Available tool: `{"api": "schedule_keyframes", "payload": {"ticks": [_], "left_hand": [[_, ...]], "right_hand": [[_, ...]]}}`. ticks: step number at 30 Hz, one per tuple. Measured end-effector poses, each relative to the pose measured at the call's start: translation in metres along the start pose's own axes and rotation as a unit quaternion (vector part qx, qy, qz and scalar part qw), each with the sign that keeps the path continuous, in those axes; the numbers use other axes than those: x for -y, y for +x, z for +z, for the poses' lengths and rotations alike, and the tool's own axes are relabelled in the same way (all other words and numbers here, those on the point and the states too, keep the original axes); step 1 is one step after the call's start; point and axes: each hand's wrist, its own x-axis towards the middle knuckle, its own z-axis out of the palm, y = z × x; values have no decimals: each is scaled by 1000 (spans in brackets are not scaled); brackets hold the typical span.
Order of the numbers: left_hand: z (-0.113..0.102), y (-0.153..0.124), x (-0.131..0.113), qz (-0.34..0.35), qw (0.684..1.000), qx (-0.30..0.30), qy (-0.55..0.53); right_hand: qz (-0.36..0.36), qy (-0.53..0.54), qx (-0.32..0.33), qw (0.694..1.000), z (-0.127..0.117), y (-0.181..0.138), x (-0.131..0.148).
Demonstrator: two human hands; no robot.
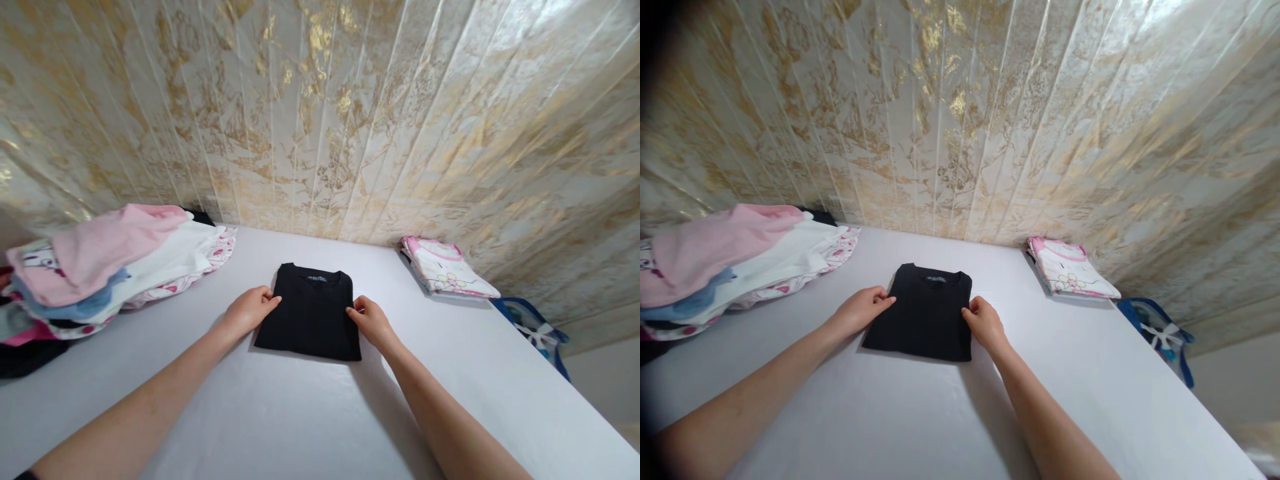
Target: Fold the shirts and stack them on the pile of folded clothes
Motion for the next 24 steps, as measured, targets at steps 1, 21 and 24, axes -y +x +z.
{"api": "schedule_keyframes", "payload": {"ticks": [1, 21, 24], "left_hand": [[0, -1, 0, -3, 1000, 2, 5], [4, 0, 2, 3, 1000, -1, 8], [4, 1, 5, 7, 1000, -9, -18]], "right_hand": [[-2, 11, -11, 1000, 2, 0, 1], [-28, -15, 7, 999, -7, -20, 25], [-35, 1, 26, 999, -10, -18, 22]]}}
